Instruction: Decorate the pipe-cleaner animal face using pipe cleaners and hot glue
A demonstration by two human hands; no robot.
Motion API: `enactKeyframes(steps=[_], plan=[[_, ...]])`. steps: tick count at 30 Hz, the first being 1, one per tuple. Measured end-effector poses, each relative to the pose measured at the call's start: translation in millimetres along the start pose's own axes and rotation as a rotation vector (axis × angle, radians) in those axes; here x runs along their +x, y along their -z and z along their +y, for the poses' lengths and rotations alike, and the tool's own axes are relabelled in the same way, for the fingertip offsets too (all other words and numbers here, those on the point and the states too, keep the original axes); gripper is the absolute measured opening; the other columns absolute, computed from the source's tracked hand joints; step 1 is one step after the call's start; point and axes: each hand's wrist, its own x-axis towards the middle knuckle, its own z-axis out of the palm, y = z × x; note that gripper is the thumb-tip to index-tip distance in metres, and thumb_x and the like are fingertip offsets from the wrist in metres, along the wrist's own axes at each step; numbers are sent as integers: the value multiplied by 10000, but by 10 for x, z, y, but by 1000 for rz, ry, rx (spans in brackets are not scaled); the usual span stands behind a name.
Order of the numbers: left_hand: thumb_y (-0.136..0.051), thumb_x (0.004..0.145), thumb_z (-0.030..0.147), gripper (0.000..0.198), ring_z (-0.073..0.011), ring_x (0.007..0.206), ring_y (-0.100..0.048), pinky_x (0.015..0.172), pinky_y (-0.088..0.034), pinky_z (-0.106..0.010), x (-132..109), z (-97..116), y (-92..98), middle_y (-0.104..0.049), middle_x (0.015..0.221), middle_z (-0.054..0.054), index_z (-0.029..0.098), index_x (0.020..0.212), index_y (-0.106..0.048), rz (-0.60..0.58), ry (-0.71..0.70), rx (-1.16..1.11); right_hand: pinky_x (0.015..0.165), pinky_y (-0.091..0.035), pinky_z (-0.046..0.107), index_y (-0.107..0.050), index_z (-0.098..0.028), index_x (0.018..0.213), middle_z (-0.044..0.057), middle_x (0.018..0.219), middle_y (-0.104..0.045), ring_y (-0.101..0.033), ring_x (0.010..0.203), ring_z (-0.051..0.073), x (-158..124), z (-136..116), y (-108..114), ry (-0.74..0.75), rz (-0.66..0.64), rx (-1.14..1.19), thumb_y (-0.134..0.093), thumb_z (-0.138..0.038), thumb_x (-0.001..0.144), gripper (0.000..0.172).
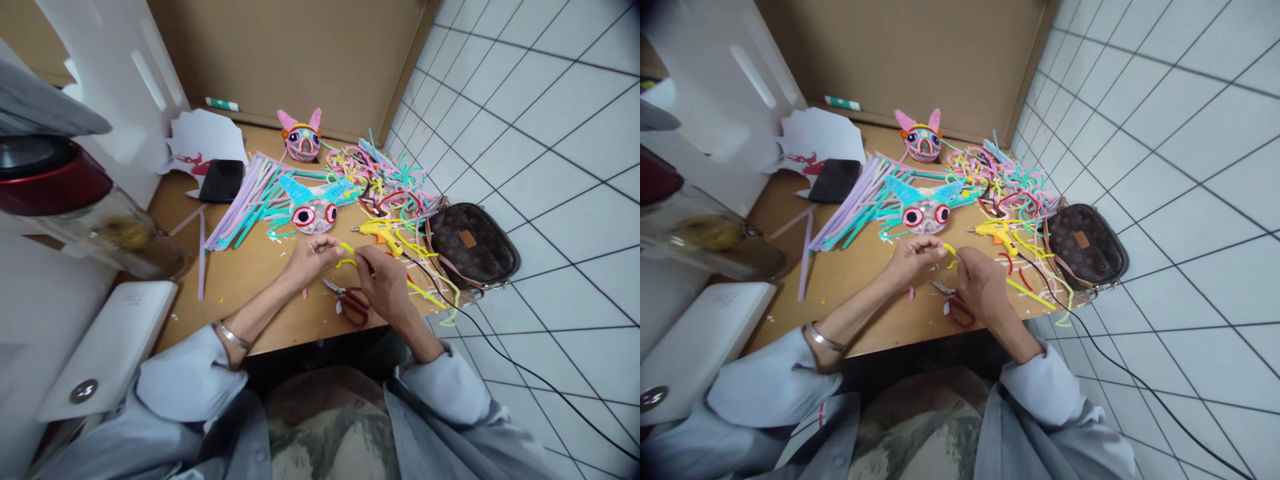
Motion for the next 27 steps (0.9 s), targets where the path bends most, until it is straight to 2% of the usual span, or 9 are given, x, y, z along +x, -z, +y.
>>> enactKeyframes(steps=[6, 9, 12, 15, 18, 22, 24, 27], plan=[[-840, 531, 354, 302, -58, 471, -376, 513, -278, -222, -2, -45, -90, -522, 501, 43, 146, 661, -664, 44, 52, -252, 539, -304, 273, -604, -210, 797, 11, 599, -621, -569, 556, 161, -104, -72, -166, 14, 70, -137, -408, -209, 971, 262], [-851, 515, 333, 309, -53, 476, -365, 518, -255, -222, 2, -60, -98, -513, 493, 46, 137, 669, -667, 28, 73, -326, 535, -311, 271, -651, -196, 895, 19, 625, -670, -596, 555, 167, -112, -100, -223, -34, 109, -174, -431, -252, 978, 242], [-860, 530, 339, 318, -53, 493, -372, 526, -255, -221, 10, -93, -88, -525, 512, 38, 130, 692, -682, 4, 82, -323, 555, -366, 257, -688, -207, 1019, 23, 730, -744, -645, 600, 166, -80, -81, -223, -77, 145, -97, -478, -297, 981, 232], [-860, 551, 367, 329, -55, 513, -391, 528, -266, -217, 20, -132, -74, -550, 557, 27, 132, 701, -686, -34, 105, -296, 594, -421, 256, -722, -220, 931, 29, 777, -767, -680, 651, 169, -29, -23, -168, -67, 143, 6, -504, -280, 977, 231], [-845, 587, 406, 333, -59, 524, -410, 532, -289, -212, 34, -146, -31, -565, 587, 19, 137, 687, -675, -85, 106, -210, 606, -435, 260, -736, -219, 831, 35, 775, -769, -692, 673, 178, 31, 73, -83, -57, 79, 42, -539, -249, 953, 232], [-759, 702, 523, 392, -97, 573, -479, 555, -345, -219, 50, -85, 63, -579, 597, -9, 136, 697, -693, -189, 37, -21, 634, -453, 257, -767, -233, 881, 28, 822, -791, -695, 691, 172, 113, 224, 54, -31, -66, 75, -598, -216, 911, 172], [-753, 725, 525, 394, -99, 579, -486, 564, -362, -216, 46, -34, 92, -587, 610, -3, 138, 789, -728, -208, 9, 81, 652, -454, 255, -776, -230, 897, 34, 850, -800, -702, 716, 172, 143, 271, 120, 0, -142, 73, -614, -215, 906, 163], [-763, 719, 493, 372, -94, 568, -473, 532, -353, -207, 24, 21, 98, -609, 631, -1, 136, 822, -737, -231, -19, 185, 656, -425, 259, -776, -218, 875, 43, 845, -796, -706, 759, 180, 170, 283, 191, 36, -232, 30, -619, -220, 912, 161]])
